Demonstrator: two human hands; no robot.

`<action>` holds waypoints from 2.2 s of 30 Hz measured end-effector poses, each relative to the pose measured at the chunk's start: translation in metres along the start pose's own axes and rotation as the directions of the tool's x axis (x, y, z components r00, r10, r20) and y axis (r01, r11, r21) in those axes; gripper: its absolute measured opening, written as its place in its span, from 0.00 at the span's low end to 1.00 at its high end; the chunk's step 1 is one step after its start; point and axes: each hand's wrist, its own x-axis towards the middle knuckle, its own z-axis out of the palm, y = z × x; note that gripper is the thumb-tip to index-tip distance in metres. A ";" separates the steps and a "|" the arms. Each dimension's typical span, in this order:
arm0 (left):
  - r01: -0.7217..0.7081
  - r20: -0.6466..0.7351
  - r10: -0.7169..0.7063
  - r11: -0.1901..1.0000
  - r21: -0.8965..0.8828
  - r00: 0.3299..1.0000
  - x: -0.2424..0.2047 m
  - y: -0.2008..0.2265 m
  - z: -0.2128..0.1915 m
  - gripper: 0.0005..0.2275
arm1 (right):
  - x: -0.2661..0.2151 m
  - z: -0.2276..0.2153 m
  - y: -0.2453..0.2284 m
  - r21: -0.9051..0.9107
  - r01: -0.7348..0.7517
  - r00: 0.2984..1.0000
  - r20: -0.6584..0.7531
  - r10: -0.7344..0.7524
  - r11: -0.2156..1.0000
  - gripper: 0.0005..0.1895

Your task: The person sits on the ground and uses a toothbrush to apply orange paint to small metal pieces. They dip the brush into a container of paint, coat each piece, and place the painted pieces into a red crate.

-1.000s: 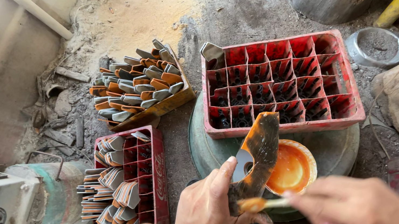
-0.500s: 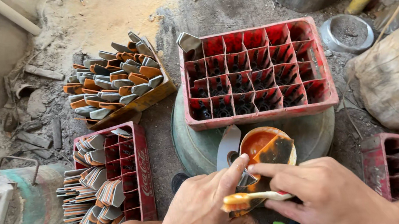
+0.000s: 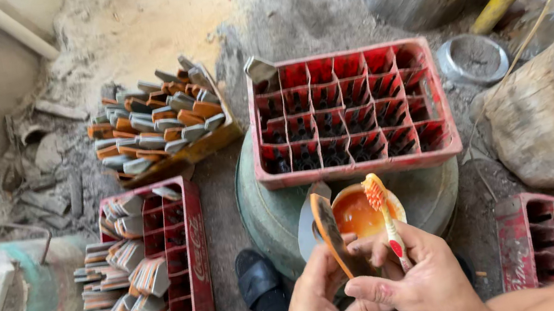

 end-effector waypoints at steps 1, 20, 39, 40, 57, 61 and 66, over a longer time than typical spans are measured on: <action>0.005 -0.013 -0.004 1.000 0.016 1.000 -0.001 -0.003 -0.003 0.36 | 0.002 0.000 -0.002 -0.027 -0.031 1.000 -0.008 0.030 0.999 0.17; -0.063 -0.264 0.085 0.994 0.092 0.961 -0.020 0.042 -0.038 0.23 | 0.040 -0.051 0.080 -0.999 -0.040 0.872 -0.041 0.488 -0.012 0.14; -0.007 -0.297 0.023 0.998 0.054 0.955 -0.017 0.031 -0.029 0.20 | -0.036 -0.061 0.111 -0.748 0.014 0.993 0.087 0.078 0.663 0.16; 0.011 -0.305 -0.003 1.000 0.022 0.952 -0.016 0.030 -0.029 0.20 | -0.030 -0.074 0.113 -0.432 -0.247 0.952 0.058 0.300 0.867 0.14; 0.377 0.392 -0.147 0.694 -0.613 0.908 -0.017 0.012 -0.007 0.22 | -0.014 -0.040 -0.038 -0.779 0.207 0.973 0.100 -0.209 0.592 0.19; 0.344 0.335 -0.168 0.731 -0.589 0.927 -0.017 0.012 -0.012 0.24 | -0.007 -0.048 -0.047 -0.689 0.300 0.932 0.360 -0.047 0.659 0.20; 0.328 0.328 -0.157 0.752 -0.572 0.932 -0.019 0.007 -0.016 0.21 | 0.004 -0.046 -0.059 -0.889 0.126 0.979 0.039 -0.199 0.441 0.23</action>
